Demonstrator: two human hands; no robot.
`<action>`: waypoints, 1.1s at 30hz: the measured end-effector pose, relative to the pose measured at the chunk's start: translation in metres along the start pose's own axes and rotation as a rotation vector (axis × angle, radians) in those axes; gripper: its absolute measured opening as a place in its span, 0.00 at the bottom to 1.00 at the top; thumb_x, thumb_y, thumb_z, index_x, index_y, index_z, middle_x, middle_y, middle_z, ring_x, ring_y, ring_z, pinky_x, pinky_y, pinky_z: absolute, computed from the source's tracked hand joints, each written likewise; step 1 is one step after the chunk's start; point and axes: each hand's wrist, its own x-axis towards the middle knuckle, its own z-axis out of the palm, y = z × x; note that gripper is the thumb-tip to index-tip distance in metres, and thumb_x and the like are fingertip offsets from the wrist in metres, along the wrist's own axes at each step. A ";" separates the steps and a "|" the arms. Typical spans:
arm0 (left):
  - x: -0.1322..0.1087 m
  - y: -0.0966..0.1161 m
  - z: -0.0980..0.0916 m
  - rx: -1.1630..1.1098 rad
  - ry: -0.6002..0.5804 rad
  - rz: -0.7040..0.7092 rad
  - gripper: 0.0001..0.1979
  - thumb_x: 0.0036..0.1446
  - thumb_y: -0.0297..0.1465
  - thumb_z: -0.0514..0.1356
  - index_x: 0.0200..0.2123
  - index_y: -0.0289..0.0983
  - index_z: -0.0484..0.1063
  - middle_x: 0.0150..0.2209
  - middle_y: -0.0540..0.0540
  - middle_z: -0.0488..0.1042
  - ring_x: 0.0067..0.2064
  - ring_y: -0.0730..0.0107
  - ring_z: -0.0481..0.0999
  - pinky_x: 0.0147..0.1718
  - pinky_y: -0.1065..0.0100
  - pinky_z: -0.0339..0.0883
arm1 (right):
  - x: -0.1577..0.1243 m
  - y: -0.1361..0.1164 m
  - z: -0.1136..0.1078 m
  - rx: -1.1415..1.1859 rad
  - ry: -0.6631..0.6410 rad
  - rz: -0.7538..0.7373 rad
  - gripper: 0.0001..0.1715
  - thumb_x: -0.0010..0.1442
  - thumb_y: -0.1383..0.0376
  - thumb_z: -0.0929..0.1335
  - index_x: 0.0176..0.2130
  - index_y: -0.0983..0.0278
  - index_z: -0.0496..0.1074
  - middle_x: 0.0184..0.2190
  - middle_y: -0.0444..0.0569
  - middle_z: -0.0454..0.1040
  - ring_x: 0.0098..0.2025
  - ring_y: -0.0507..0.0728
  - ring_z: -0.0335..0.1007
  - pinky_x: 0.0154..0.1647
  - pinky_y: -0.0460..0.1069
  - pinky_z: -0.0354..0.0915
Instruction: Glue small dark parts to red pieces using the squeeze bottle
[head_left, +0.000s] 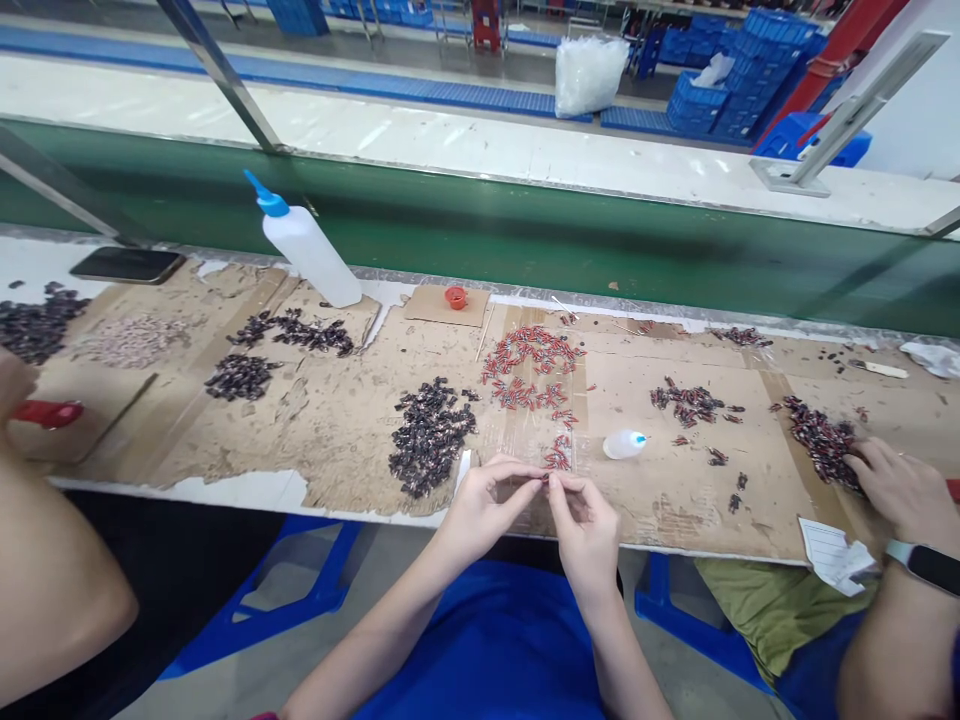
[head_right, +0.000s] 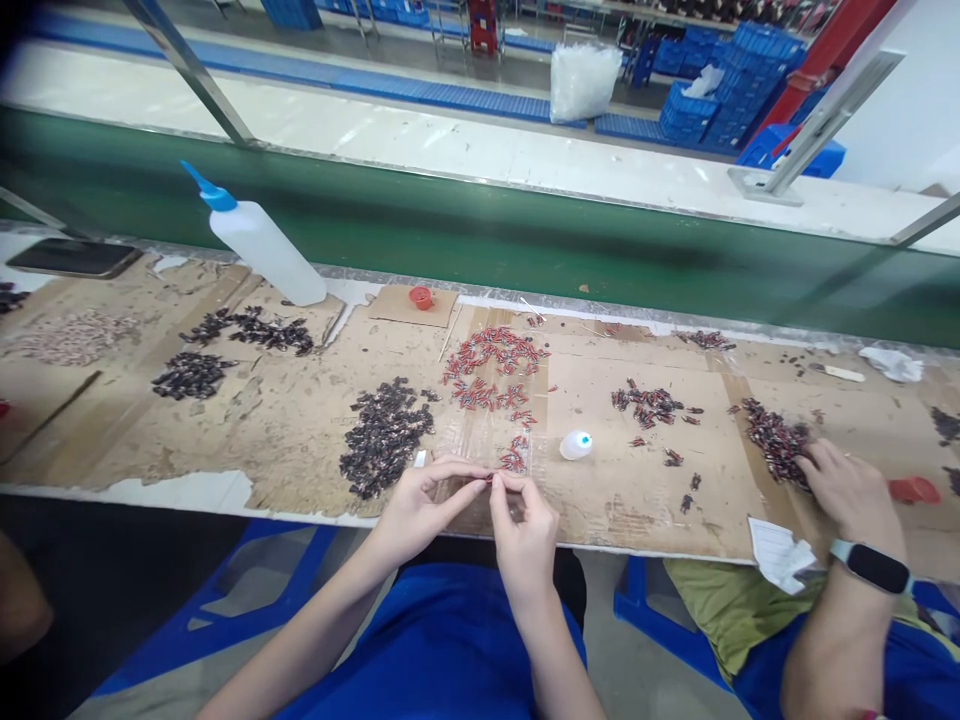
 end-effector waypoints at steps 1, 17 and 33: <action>0.000 0.000 0.000 -0.002 0.004 -0.006 0.06 0.55 0.29 0.62 0.35 0.38 0.80 0.34 0.44 0.80 0.38 0.65 0.79 0.41 0.65 0.74 | 0.000 0.000 0.000 -0.004 -0.006 0.001 0.14 0.59 0.56 0.67 0.34 0.64 0.75 0.34 0.53 0.80 0.35 0.57 0.78 0.39 0.51 0.74; 0.000 0.001 0.023 0.025 -0.125 -0.007 0.10 0.58 0.30 0.60 0.43 0.39 0.76 0.38 0.44 0.80 0.43 0.63 0.78 0.45 0.63 0.71 | 0.006 0.001 -0.041 -0.181 -0.150 -0.121 0.12 0.61 0.58 0.66 0.37 0.62 0.75 0.38 0.52 0.78 0.41 0.59 0.76 0.43 0.53 0.72; 0.032 -0.036 -0.055 0.879 0.135 0.166 0.13 0.60 0.24 0.55 0.29 0.43 0.77 0.33 0.45 0.77 0.42 0.56 0.70 0.48 0.50 0.53 | 0.065 0.029 -0.070 -0.483 0.199 -0.281 0.26 0.50 0.46 0.70 0.41 0.62 0.74 0.42 0.56 0.75 0.50 0.64 0.65 0.54 0.63 0.62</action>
